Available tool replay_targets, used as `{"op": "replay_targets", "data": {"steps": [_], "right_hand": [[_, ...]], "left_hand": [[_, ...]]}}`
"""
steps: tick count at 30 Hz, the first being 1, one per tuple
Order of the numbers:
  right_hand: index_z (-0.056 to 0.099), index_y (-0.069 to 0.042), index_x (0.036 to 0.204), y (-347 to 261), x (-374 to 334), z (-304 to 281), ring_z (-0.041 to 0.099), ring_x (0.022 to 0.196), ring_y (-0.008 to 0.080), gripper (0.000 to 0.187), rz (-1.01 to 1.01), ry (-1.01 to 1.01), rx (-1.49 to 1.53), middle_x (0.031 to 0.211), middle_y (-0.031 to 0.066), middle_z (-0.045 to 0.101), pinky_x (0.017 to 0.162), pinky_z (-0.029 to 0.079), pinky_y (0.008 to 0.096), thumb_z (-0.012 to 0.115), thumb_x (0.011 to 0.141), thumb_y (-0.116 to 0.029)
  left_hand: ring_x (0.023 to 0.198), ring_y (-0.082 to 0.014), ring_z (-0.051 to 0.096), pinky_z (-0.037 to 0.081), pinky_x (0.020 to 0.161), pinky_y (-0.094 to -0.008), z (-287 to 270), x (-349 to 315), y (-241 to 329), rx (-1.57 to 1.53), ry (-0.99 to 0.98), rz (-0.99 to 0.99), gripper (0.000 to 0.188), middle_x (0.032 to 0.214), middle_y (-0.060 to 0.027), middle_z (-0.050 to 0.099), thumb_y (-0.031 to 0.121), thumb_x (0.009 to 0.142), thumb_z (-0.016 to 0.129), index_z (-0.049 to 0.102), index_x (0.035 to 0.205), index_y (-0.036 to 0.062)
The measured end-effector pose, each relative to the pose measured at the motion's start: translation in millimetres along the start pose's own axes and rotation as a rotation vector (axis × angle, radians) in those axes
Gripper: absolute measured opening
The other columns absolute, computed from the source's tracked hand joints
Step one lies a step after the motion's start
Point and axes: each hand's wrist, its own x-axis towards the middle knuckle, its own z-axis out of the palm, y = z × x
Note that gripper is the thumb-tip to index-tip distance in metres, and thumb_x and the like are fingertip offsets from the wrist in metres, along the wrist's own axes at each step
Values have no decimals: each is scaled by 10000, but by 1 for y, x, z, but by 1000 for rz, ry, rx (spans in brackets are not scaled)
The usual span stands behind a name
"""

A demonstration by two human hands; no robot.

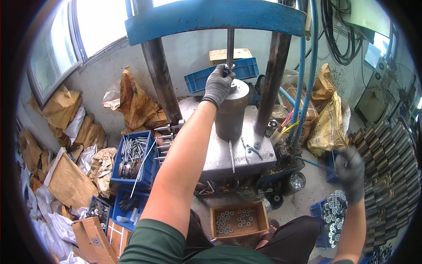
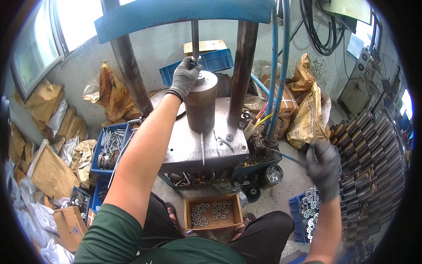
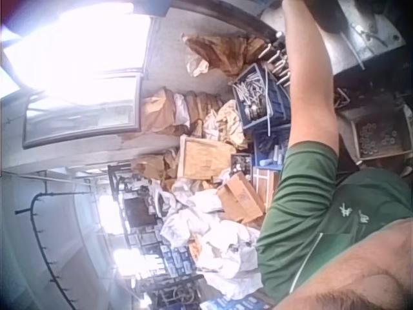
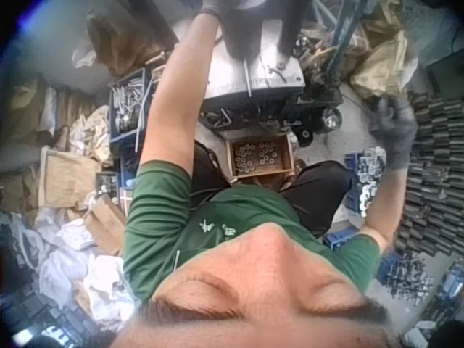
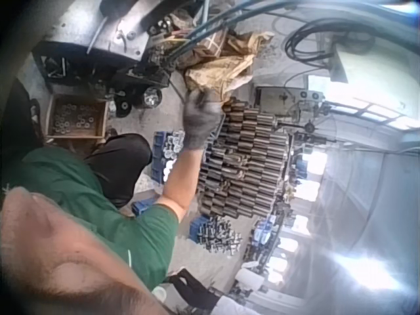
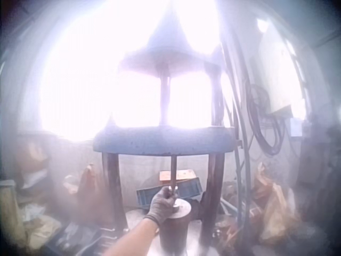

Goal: Using a mechanical press to assemble metal rods and rings into a cylinder.

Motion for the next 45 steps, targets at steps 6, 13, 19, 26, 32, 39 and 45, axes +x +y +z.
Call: {"op": "replay_targets", "data": {"steps": [6,13,19,26,32,39,45], "right_hand": [[679,-46,1177,50,108,14,719,888,310,258,-103,224,-275,1003,174,718,786,563,411,700,929,-113],[684,-21,1204,24,75,3,726,944,310,308,72,-26,-239,1096,198,724,838,580,388,685,908,-104],[752,-61,997,20,-72,-44,716,840,360,181,164,-809,-100,881,173,728,774,577,447,711,851,-160],[726,-40,882,2,-123,-31,680,807,422,242,394,-888,-60,839,223,690,728,552,483,695,857,-279],[722,-33,864,-5,-103,-31,675,796,427,281,353,-958,-121,818,229,678,723,554,482,702,850,-312],[754,-54,988,-7,-87,-35,714,800,385,242,361,-962,-66,830,185,721,746,572,454,688,878,-260],[747,-53,1113,2,-72,-34,734,844,343,297,230,-775,-83,932,181,744,777,586,410,693,883,-232]], "left_hand": [[777,-147,643,560,751,-326,6,-6,25,-152,-31,-55,310,859,-54,688,231,946,742,666,1192,60],[705,-98,572,503,659,-283,-6,6,-11,-489,18,-90,296,800,-12,630,318,1013,670,691,1156,60],[686,-87,552,473,633,-271,4,6,2,-518,-35,-77,310,790,-7,634,334,1071,574,708,1112,58],[698,-110,569,488,668,-289,2,7,-6,-402,-9,-38,374,792,-16,644,378,1081,531,718,1107,55],[716,-77,588,501,698,-241,0,9,-10,-374,-62,-60,342,836,6,669,349,1093,557,716,1135,49],[674,-90,552,471,648,-282,2,9,-8,-421,-67,-72,322,744,-2,620,354,1023,634,720,1060,46],[667,-83,543,469,643,-271,2,6,-3,-418,-68,-100,290,738,3,611,316,992,669,719,1056,38]]}}
